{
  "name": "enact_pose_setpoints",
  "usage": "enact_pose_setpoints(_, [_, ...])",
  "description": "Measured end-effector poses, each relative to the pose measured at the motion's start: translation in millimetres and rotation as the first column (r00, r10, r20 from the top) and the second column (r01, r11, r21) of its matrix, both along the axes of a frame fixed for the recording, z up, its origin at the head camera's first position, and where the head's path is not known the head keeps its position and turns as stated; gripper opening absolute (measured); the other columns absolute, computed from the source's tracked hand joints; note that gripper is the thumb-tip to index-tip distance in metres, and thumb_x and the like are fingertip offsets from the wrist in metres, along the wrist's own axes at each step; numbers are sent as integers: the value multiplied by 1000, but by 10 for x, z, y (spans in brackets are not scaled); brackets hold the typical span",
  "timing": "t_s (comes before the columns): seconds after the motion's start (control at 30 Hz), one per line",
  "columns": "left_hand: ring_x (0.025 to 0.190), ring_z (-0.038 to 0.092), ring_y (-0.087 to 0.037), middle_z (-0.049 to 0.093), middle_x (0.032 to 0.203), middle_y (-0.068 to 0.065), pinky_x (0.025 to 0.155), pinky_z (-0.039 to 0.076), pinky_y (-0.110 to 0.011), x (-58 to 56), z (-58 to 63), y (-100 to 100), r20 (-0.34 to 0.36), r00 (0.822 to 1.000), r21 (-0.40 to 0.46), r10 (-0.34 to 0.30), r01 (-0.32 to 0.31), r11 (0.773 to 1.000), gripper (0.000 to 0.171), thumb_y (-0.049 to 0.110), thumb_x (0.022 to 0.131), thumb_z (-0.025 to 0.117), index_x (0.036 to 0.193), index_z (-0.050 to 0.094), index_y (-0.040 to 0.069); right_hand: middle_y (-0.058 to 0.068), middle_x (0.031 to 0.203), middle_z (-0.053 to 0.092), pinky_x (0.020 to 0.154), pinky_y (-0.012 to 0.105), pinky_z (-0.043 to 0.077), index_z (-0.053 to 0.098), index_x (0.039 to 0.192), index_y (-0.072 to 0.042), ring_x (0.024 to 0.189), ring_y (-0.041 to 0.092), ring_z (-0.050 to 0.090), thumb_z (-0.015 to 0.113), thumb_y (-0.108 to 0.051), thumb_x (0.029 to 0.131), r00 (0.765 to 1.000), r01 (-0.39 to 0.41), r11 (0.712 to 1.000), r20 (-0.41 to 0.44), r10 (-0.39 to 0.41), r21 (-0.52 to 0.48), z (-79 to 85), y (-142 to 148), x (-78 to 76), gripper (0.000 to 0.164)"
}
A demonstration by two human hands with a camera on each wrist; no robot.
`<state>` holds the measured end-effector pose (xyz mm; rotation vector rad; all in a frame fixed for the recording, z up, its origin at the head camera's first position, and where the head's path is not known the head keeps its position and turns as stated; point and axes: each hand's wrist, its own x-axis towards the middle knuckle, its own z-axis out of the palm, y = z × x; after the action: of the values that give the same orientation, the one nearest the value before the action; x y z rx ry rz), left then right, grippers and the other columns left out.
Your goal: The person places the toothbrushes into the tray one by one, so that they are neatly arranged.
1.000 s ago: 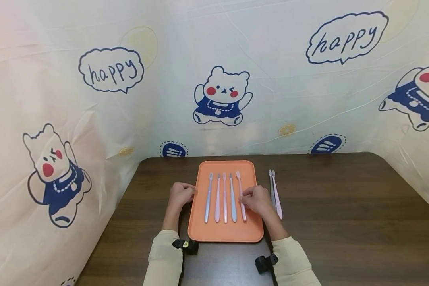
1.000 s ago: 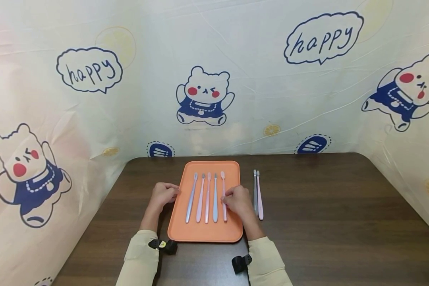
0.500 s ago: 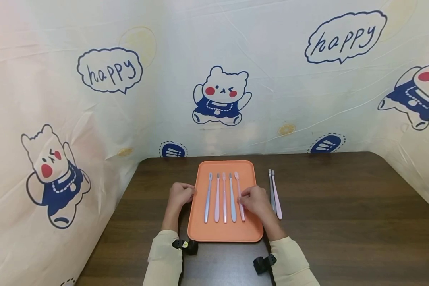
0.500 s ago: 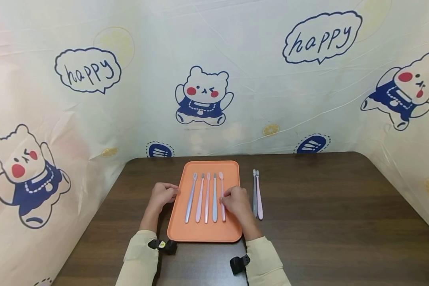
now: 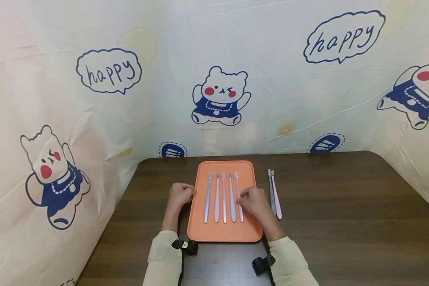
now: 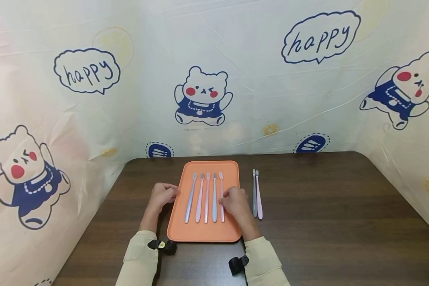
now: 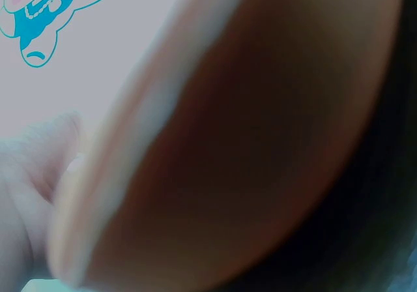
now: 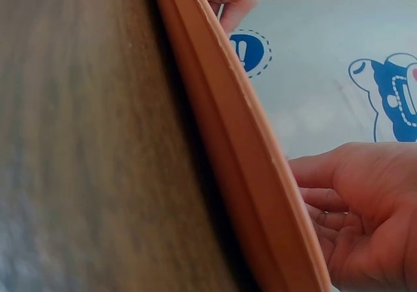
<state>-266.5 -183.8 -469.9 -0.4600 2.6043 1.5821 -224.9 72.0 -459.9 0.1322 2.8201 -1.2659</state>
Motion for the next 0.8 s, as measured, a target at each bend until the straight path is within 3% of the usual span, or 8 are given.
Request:
enact_pose_setpoints(0.63, [80,70,-17,72,111,-20,74,63,-32,-14,-7,-12,-6,1000,-3,-10,10,1000,24,13,88,67,104,77,-1,4,74,69,56,23,44,78,90,-5,69,14,59,77,-16,89,1000,-22,1000,-19,22,22,55,12,29,11])
enact_pose_setpoints(0.8, [81,70,-16,72,111,-20,73,63,-31,-25,-22,-11,-1,1000,4,-8,8,1000,24,12,88,67,104,77,-1,8,82,74,64,29,52,77,98,-1,75,16,65,76,-14,88,998,-32,999,-60,34,27,94,62,34,16])
